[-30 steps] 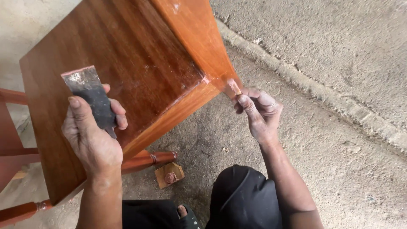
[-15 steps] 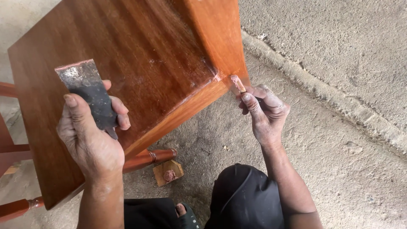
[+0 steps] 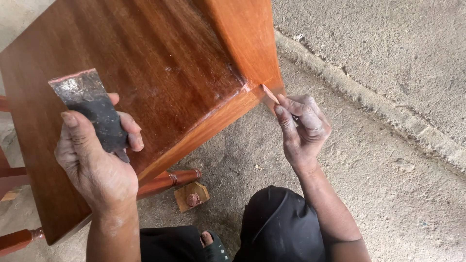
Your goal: The person uses a metal scraper to remove old finish from the edges of a wooden chair. They then apply a reddish filler paste to the edges using a small wooden stick and smooth it with the scraper.
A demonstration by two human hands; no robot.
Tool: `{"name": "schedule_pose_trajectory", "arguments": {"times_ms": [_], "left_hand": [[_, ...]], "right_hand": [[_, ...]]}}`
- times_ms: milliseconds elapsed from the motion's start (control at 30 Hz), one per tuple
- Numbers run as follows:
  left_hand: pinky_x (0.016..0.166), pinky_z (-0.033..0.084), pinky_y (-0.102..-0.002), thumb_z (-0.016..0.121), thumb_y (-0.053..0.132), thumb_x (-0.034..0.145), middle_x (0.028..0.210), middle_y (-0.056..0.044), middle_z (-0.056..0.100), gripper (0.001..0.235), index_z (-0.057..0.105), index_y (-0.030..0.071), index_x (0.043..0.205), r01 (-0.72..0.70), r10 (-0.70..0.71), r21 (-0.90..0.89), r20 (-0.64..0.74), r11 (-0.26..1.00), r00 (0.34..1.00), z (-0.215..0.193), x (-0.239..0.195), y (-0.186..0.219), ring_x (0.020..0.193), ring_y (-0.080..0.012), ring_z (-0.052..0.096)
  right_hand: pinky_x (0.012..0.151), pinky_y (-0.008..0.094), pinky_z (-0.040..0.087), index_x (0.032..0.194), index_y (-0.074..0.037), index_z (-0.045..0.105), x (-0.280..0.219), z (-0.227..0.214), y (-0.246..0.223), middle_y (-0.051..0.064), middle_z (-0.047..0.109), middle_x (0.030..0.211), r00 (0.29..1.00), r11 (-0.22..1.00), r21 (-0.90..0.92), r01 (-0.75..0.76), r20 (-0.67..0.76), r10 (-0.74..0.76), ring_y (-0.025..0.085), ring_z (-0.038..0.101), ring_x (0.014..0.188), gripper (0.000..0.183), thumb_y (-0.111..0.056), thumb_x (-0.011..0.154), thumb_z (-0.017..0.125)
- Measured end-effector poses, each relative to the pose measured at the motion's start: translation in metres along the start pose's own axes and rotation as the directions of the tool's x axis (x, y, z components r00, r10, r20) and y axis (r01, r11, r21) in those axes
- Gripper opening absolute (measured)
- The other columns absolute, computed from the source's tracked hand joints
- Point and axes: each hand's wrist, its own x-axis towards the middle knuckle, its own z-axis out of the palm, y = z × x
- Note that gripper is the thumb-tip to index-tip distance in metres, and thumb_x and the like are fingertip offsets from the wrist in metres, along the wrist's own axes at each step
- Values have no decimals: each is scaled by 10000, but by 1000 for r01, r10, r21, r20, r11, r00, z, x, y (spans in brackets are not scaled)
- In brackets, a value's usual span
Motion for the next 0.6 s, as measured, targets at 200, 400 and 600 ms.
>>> {"name": "schedule_pose_trajectory", "arguments": {"times_ms": [200,400,600], "left_hand": [[567,452,-305,490,491,1177,903,-184,657,578,608,-74,1158,23,-24,23,7,999,1000,-4,-3,-3,667,-213,589],[563,449,-303,476,516,1175,797,-167,630,595,615,-61,1145,19,-20,62,18,998,1000,0,-2,0,631,-204,570],[558,457,-304,485,508,1177,845,-173,647,584,614,-61,1150,12,-12,36,19,999,1000,-3,-2,-2,654,-211,585]], "right_hand": [[680,274,532,1074,-16,721,4,5,-4,103,678,968,977,939,-282,196,-21,-210,160,665,858,155,24,969,828],[647,296,510,1002,-12,697,5,4,-4,101,668,922,958,888,-380,260,-14,-287,159,652,819,166,30,951,850],[618,253,518,979,-24,700,-4,-9,-6,90,684,930,979,943,-268,198,-2,-206,143,651,806,156,37,946,840]]}}
